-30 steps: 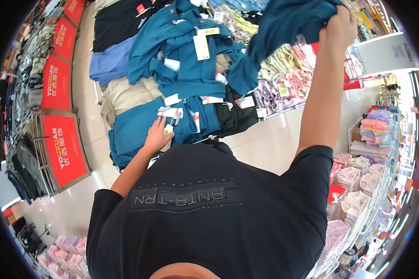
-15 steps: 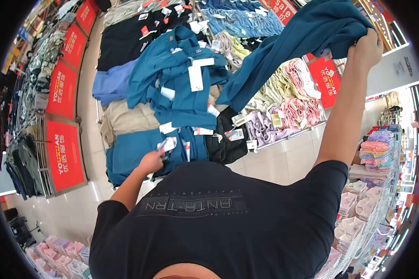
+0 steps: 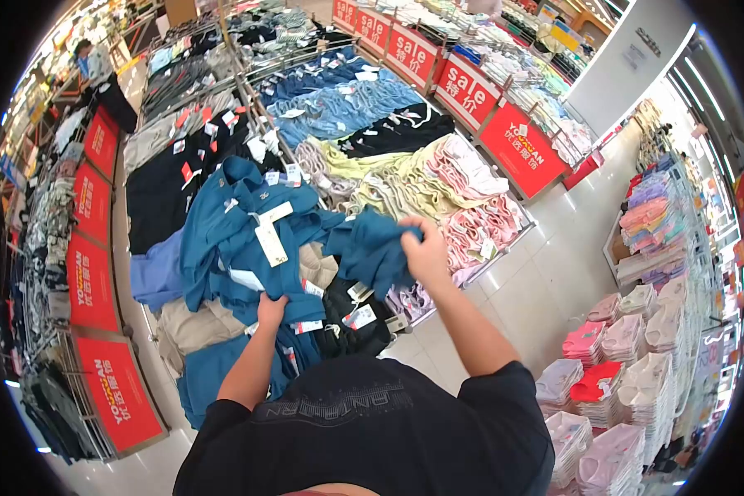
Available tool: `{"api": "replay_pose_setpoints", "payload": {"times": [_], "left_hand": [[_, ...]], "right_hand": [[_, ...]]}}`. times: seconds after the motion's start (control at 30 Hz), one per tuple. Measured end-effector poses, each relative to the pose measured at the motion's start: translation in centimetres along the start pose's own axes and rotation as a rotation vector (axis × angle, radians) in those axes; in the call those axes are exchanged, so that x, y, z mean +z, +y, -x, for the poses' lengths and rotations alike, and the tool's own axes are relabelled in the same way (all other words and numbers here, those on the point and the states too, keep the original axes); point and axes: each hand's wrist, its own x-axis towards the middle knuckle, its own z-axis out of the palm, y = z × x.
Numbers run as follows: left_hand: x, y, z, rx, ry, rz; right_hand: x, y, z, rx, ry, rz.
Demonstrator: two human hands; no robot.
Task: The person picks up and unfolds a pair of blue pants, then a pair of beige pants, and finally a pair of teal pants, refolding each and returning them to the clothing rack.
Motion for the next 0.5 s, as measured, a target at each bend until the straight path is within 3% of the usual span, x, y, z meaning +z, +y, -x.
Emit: {"api": "replay_pose_setpoints", "payload": {"times": [0.07, 0.1, 0.23, 0.3, 0.37, 0.47, 0.5], "left_hand": [[-1.0, 0.5, -0.5, 0.005, -0.065, 0.007], [-2.4, 0.6, -0.9, 0.072, -0.117, -0.037], [-11.5, 1.9, -3.4, 0.113, -0.034, -0.055], [-18.0, 4.7, -3.3, 0.204, 0.159, -0.151], [-21.6, 4.6, -4.1, 0.308, 0.414, 0.043], [-22.6, 5.0, -5.6, 0.672, 1.034, -0.025], [-22.1, 6.5, -3.5, 0.67, 0.83, 0.117]], "right_hand": [[0.0, 1.5, 2.5, 0.025, -0.038, -0.056], [-0.4, 2.0, 3.3, 0.178, -0.085, -0.057], [-0.7, 3.6, 5.5, 0.128, -0.003, -0.1], [-0.8, 3.0, 6.3, 0.169, 0.004, -0.106], [-0.9, 1.7, 6.5, 0.246, -0.01, -0.091], [0.9, 0.1, 7.8, 0.025, 0.024, -0.065], [1.5, -1.5, 8.5, -0.031, 0.018, -0.041]]}}
